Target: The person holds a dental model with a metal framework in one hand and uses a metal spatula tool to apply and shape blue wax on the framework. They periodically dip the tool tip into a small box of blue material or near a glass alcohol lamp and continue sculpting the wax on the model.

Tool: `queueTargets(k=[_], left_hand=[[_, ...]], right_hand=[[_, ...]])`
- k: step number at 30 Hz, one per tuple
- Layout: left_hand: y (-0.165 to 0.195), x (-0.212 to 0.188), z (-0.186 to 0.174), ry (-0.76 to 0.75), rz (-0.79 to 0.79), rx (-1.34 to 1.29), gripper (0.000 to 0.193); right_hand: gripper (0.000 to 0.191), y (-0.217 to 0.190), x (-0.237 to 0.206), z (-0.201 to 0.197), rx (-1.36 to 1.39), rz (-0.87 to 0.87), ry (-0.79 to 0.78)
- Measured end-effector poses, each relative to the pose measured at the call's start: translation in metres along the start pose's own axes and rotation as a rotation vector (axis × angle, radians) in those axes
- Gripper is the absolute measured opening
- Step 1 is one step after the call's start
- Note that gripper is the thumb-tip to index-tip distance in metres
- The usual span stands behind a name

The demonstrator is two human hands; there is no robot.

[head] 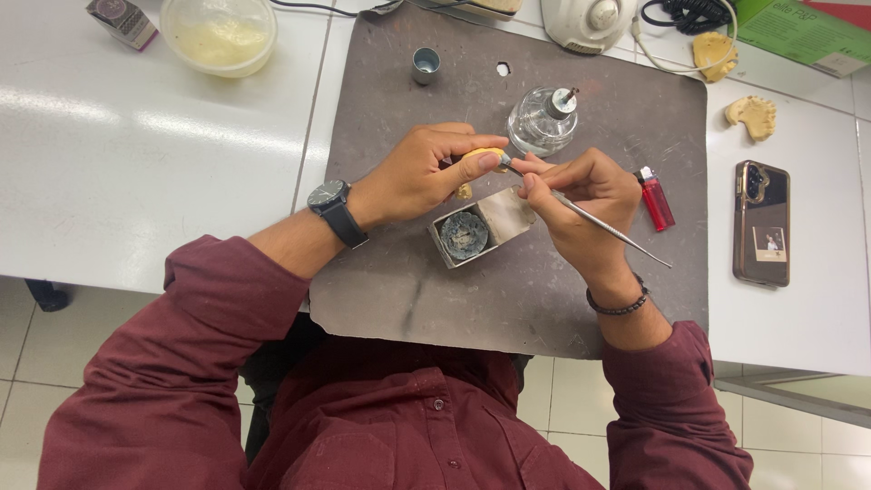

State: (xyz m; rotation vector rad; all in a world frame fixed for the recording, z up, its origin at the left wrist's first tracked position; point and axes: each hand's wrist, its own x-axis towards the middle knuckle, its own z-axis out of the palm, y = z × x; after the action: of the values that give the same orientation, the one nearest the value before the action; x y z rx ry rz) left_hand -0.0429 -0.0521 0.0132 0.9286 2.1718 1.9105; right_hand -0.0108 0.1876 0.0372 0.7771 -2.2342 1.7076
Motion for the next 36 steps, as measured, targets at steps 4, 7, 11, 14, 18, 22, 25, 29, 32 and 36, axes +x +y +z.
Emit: queueTargets(k=[4, 7, 11, 14, 18, 22, 25, 29, 32, 36], left_hand=[[0.000, 0.000, -0.001, -0.003, -0.012, -0.014, 0.044], [0.000, -0.001, 0.000, -0.003, -0.021, -0.011, 0.043], [0.000, -0.001, 0.000, -0.003, -0.010, -0.004, 0.043], [-0.001, -0.001, 0.001, 0.001, -0.008, 0.002, 0.043], [0.000, -0.002, 0.001, -0.003, 0.002, -0.010, 0.042], [0.001, -0.002, 0.000, 0.001, -0.021, 0.007, 0.042], [0.001, -0.003, 0.000, 0.003, -0.028, -0.010, 0.042], [-0.002, -0.003, 0.000, 0.006, -0.058, -0.127, 0.044], [-0.003, -0.002, -0.003, 0.014, -0.140, -0.224, 0.048], [-0.004, -0.002, -0.008, 0.051, -0.154, -0.322, 0.052]], right_hand=[[0.020, 0.000, 0.001, 0.001, -0.002, -0.009, 0.002], [0.020, -0.001, 0.000, 0.001, -0.019, -0.008, 0.011], [0.020, -0.001, 0.000, 0.002, -0.045, 0.002, 0.040], [0.020, -0.002, 0.000, 0.003, -0.045, 0.007, 0.044], [0.019, -0.003, 0.001, 0.002, -0.033, 0.004, 0.023], [0.019, -0.002, 0.001, 0.001, -0.022, -0.001, -0.001], [0.020, -0.001, 0.000, 0.000, -0.015, -0.015, -0.018], [0.021, 0.004, -0.003, -0.006, 0.042, -0.021, 0.003], [0.022, 0.009, -0.003, -0.016, 0.143, 0.028, 0.116], [0.022, 0.018, -0.001, -0.027, 0.256, 0.050, 0.262]])
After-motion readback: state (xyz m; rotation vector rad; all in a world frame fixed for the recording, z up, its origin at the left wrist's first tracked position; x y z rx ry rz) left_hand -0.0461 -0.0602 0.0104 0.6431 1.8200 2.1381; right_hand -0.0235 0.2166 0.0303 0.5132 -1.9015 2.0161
